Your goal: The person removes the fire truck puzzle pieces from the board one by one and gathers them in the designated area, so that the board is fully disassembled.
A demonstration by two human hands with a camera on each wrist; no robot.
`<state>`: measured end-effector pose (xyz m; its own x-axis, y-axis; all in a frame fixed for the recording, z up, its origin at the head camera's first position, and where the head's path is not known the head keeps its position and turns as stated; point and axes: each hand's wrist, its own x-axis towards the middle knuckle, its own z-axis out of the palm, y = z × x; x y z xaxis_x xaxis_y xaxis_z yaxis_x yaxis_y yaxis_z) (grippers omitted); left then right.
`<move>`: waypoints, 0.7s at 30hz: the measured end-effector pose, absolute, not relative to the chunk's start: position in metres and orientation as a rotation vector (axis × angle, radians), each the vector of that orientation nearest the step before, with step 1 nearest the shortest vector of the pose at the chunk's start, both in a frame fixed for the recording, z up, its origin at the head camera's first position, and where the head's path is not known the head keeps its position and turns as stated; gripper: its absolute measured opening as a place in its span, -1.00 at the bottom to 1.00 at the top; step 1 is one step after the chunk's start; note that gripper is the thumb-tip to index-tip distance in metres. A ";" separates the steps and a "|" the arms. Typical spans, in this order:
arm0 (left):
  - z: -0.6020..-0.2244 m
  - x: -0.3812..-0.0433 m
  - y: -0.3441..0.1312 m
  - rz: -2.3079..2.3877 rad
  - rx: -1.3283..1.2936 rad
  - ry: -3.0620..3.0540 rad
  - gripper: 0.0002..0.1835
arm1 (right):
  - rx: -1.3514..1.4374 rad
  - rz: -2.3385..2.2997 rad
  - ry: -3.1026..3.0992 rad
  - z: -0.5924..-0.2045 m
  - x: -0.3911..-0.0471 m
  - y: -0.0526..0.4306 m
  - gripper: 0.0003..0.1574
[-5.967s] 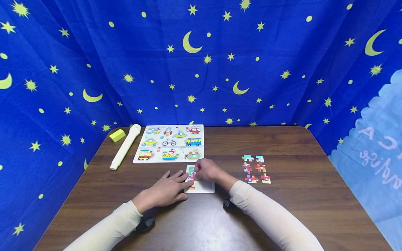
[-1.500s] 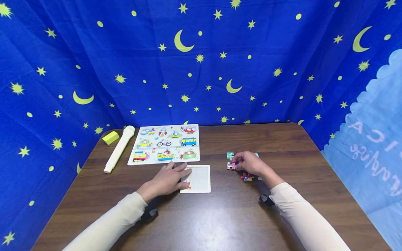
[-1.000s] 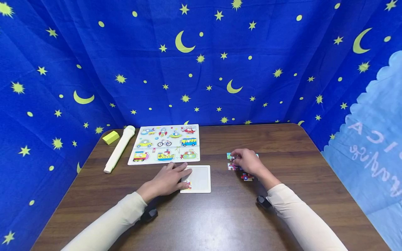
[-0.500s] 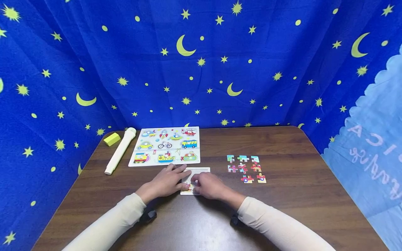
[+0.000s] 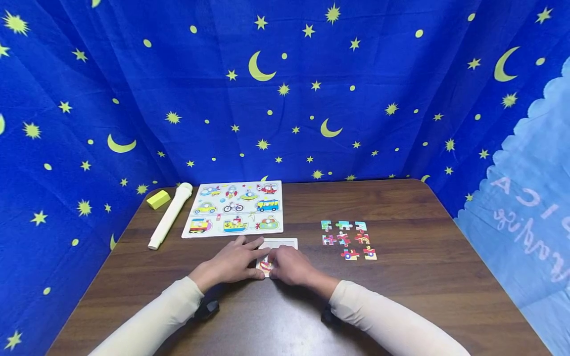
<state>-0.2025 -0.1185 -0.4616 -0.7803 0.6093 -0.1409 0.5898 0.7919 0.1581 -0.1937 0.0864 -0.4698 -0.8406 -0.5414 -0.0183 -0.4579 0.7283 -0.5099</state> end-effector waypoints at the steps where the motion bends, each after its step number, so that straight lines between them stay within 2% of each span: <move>1: -0.462 -0.203 -0.119 0.159 0.948 2.801 -0.23 | -0.801 -0.764 2.754 -0.471 -0.195 0.086 -0.72; 8: -0.463 -0.203 -0.119 0.170 0.961 2.825 -0.23 | -0.809 -0.858 2.704 -0.472 -0.199 0.081 -0.63; 21: -0.465 -0.204 -0.118 0.183 0.940 2.826 -0.19 | -0.730 -1.019 2.658 -0.472 -0.202 0.079 -0.67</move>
